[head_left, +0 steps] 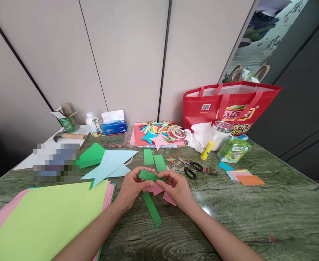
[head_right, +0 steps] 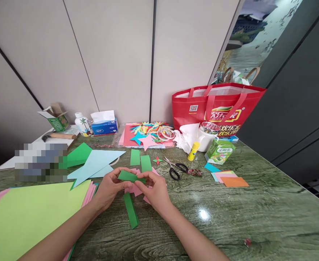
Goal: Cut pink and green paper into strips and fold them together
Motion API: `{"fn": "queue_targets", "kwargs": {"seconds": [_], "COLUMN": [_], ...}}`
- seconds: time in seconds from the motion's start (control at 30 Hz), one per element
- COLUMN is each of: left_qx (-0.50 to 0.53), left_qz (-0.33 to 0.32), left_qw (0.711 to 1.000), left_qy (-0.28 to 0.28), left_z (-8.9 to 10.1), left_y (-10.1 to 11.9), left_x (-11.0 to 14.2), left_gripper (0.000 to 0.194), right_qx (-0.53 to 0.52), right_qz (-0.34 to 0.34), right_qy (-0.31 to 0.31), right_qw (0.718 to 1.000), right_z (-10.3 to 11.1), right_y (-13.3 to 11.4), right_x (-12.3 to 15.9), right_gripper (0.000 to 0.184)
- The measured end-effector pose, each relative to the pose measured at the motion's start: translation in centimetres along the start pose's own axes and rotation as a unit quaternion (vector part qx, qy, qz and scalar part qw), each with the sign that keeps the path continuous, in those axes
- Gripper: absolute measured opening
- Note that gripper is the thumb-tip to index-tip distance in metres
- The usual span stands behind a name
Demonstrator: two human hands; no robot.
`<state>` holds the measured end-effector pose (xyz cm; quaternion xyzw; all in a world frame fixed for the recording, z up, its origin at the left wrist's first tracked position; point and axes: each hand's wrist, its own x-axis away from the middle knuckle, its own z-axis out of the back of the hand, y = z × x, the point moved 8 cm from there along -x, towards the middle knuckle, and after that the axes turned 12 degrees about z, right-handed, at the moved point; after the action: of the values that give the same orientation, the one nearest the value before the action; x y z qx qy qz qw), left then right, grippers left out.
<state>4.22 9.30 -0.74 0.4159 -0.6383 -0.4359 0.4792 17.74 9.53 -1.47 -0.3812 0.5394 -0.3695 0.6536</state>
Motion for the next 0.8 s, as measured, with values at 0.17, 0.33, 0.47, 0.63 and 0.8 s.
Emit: {"fn": "queue_targets", "kwargs": {"seconds": [0.17,0.33,0.47,0.63,0.8], "left_qx": [0.018,0.036,0.045,0.051,0.060], "left_qz": [0.019,0.033,0.031,0.034,0.054], "left_qw": [1.000,0.998,0.998,0.998,0.997], "left_qy": [0.016,0.025,0.025,-0.001,0.006], "left_z": [0.4,0.7,0.8,0.3,0.5], "left_y": [-0.2,-0.5,-0.8,-1.1,-1.6], "left_x": [-0.1,-0.1,-0.2,-0.3,-0.4], "left_gripper": [0.032,0.026,0.022,0.023,0.020], "right_qx": [0.003,-0.038,-0.054,-0.049,-0.055], "right_qz": [0.004,-0.037,-0.046,-0.057,-0.069], "right_qy": [0.026,0.006,-0.019,0.015,0.022], "right_qw": [1.000,0.999,0.997,0.997,0.996], "right_z": [0.6,0.0,-0.5,0.1,0.2], "right_y": [-0.1,0.2,0.3,1.2,1.5], "right_x": [-0.2,0.0,0.0,0.0,0.0], "right_gripper": [0.018,0.026,0.026,0.024,0.024]}}
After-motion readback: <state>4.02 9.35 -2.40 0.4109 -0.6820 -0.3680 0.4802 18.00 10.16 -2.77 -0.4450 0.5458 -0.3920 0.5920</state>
